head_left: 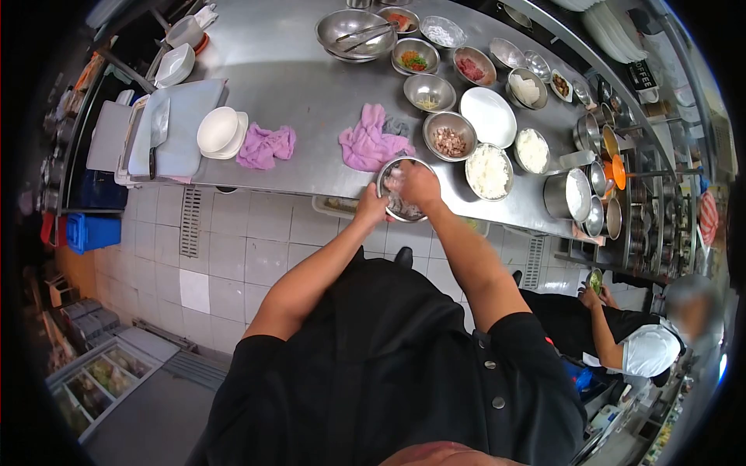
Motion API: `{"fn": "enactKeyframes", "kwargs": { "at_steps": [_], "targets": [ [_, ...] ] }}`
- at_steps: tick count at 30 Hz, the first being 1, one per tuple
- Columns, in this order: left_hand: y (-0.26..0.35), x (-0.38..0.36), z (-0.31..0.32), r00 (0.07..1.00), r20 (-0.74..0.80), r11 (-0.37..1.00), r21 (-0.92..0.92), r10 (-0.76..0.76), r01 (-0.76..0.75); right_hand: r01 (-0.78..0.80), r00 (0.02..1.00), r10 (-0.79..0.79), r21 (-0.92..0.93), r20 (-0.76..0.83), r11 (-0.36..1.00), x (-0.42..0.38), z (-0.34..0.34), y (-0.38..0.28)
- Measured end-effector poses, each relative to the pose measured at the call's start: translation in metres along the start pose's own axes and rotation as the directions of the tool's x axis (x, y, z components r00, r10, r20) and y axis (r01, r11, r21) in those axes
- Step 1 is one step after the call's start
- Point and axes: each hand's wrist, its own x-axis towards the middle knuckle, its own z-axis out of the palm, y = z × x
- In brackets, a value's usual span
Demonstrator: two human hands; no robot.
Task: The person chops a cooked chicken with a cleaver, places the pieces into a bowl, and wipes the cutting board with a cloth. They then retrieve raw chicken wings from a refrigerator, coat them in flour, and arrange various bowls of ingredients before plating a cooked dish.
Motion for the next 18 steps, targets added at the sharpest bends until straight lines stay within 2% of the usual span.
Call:
{"fn": "enactKeyframes", "kwargs": {
  "at_steps": [1,3,4,5,7,8,11,13,15,16,18],
  "targets": [
    [0.001,0.0,0.0,1.0,0.001,1.0,0.001,0.006,-0.006,0.001,1.0,-0.001,0.0,-0.006,1.0,0.007,0.002,0.012],
    [0.005,0.0,-0.002,0.999,-0.01,0.999,-0.016,-0.031,0.031,-0.011,0.995,0.004,0.066,0.098,0.998,0.015,-0.004,0.026],
    [0.007,0.0,-0.003,1.0,-0.012,0.999,-0.021,-0.029,0.029,-0.089,0.975,0.06,0.13,0.216,0.987,0.014,-0.005,0.029],
    [0.007,-0.001,-0.005,0.999,-0.002,0.999,-0.015,-0.037,0.037,-0.087,0.974,0.058,0.126,0.221,0.988,0.003,0.001,0.029],
    [0.01,0.002,-0.01,0.999,0.007,0.999,-0.008,-0.037,0.037,0.215,0.977,-0.215,-0.017,-0.005,0.976,-0.02,0.008,0.027],
    [0.009,0.004,-0.011,0.999,0.018,0.999,-0.003,-0.043,0.043,0.213,0.977,-0.214,-0.021,-0.006,0.977,-0.025,0.01,0.025],
    [0.009,0.0,-0.006,0.998,0.05,0.999,0.009,-0.032,0.032,0.055,0.998,-0.056,-0.101,-0.008,0.993,-0.038,0.027,0.007],
    [0.008,0.003,-0.007,0.999,0.054,1.0,0.007,-0.006,0.006,-0.01,0.999,0.007,-0.059,-0.052,0.998,-0.032,0.01,-0.004],
    [0.004,0.005,-0.008,1.0,0.03,1.0,0.0,-0.007,0.007,-0.154,0.987,0.147,0.126,0.063,0.98,-0.008,-0.001,-0.005],
    [0.003,0.005,-0.008,1.0,0.029,1.0,0.0,-0.007,0.007,-0.112,0.992,0.116,0.099,-0.044,0.989,-0.005,-0.004,-0.003],
    [0.003,0.004,-0.01,1.0,0.003,0.999,-0.031,-0.02,0.02,-0.141,0.988,0.148,0.138,-0.044,0.98,0.0,-0.009,0.002]
  ]
}}
